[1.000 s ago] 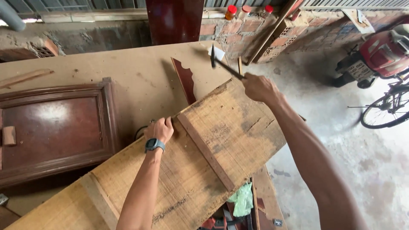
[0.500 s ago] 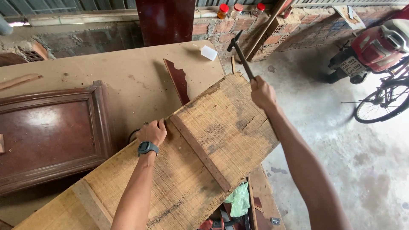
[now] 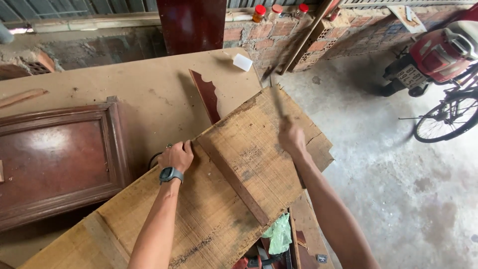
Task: The person uses a hammer to strike a large wooden board placed on a workbench. They hold the board with one hand while repeatedly hitting it with the hammer in the other hand. The person also uses pliers to pull a nail from the wood and continues hammering different sections of the board.
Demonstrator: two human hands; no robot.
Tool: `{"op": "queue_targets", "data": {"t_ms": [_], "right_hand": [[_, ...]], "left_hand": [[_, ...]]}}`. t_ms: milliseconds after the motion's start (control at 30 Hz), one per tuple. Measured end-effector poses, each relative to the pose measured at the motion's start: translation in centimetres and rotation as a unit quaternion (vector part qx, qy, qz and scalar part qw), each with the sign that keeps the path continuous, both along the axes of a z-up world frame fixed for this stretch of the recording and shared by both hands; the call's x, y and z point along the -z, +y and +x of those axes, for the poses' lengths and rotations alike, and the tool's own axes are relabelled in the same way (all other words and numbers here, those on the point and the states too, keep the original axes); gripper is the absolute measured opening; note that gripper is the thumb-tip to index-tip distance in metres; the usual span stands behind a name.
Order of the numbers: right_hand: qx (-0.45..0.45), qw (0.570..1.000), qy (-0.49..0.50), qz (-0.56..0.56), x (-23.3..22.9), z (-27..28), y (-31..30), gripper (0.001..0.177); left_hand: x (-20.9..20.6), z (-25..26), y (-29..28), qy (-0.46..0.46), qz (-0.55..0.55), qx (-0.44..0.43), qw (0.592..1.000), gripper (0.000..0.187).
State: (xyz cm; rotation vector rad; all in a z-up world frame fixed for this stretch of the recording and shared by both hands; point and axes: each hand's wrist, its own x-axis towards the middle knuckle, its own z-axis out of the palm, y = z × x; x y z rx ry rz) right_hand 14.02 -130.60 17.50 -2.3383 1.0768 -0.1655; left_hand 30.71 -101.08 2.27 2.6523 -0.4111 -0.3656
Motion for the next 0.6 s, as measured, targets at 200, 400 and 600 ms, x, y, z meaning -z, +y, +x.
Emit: {"op": "queue_targets", "data": {"t_ms": [200, 400, 600], "right_hand": [[-0.007, 1.0, 0.023, -0.008, -1.1, 0.2, -1.1, 0.037], [-0.016, 0.997, 0.047, -0.059, 3.1, 0.5, -3.8, 0.027], [0.012, 0.999, -0.028, -0.041, -2.6, 0.7, -1.1, 0.029]], "left_hand": [[-0.3, -0.9, 0.0, -0.005, -0.009, -0.002, 1.0, 0.061], [-1.0, -0.3, 0.2, -0.007, 0.006, 0.008, 1.0, 0.057], [-0.2, -0.5, -0.3, -0.021, 0.0, 0.003, 1.0, 0.059]]}}
